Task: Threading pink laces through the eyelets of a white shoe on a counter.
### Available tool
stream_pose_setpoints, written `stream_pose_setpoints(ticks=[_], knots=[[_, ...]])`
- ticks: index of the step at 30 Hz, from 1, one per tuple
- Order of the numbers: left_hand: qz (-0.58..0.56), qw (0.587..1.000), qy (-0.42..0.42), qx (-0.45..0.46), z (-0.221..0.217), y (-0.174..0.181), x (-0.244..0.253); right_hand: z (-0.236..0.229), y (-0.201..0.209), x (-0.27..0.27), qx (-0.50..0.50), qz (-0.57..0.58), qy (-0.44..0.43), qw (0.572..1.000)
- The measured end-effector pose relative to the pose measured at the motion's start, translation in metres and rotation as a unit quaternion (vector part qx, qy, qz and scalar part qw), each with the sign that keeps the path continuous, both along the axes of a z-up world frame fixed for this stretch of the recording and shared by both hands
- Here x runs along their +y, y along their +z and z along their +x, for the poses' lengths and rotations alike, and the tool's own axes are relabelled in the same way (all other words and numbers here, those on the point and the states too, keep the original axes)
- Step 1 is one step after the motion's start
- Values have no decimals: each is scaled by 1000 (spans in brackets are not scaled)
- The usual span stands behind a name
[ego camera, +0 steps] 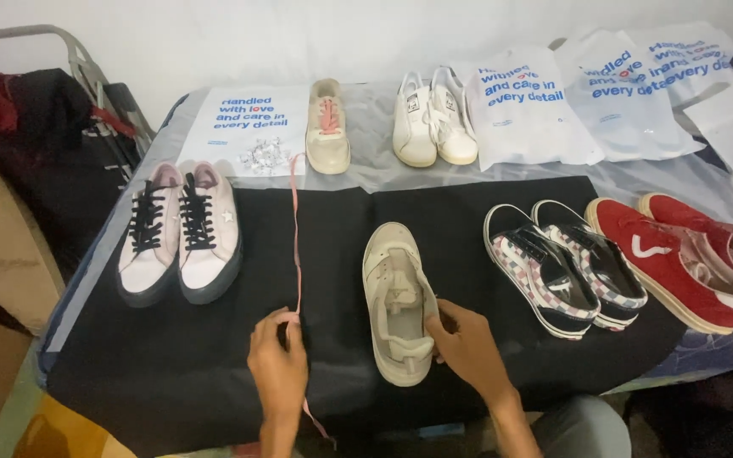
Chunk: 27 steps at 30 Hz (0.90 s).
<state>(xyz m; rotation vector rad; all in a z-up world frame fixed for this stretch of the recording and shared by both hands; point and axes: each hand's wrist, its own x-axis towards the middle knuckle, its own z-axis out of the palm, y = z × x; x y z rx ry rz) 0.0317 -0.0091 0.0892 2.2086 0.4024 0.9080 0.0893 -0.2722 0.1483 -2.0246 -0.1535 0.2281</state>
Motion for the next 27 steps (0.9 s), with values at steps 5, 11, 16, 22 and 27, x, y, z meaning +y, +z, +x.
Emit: stream_pose_setpoints(ticks=[5, 11, 16, 22, 27], knots=[[-94, 992, -42, -67, -38, 43, -12, -24, 21, 4, -93, -61, -102, 988], [-66, 996, -54, 28, -7, 58, -11, -38, 20, 47, -312, -13, 79, 947], [193, 962, 86, 172, 58, 5, -10, -32, -8, 60, -449, -61, -3, 892], [126, 976, 82, 161, 77, -4, -5, -30, -38, 58, -471, -48, -45, 880], [-20, 999, 31, 5, 71, 1, 18, -27, -45, 59, -517, -15, -41, 855]])
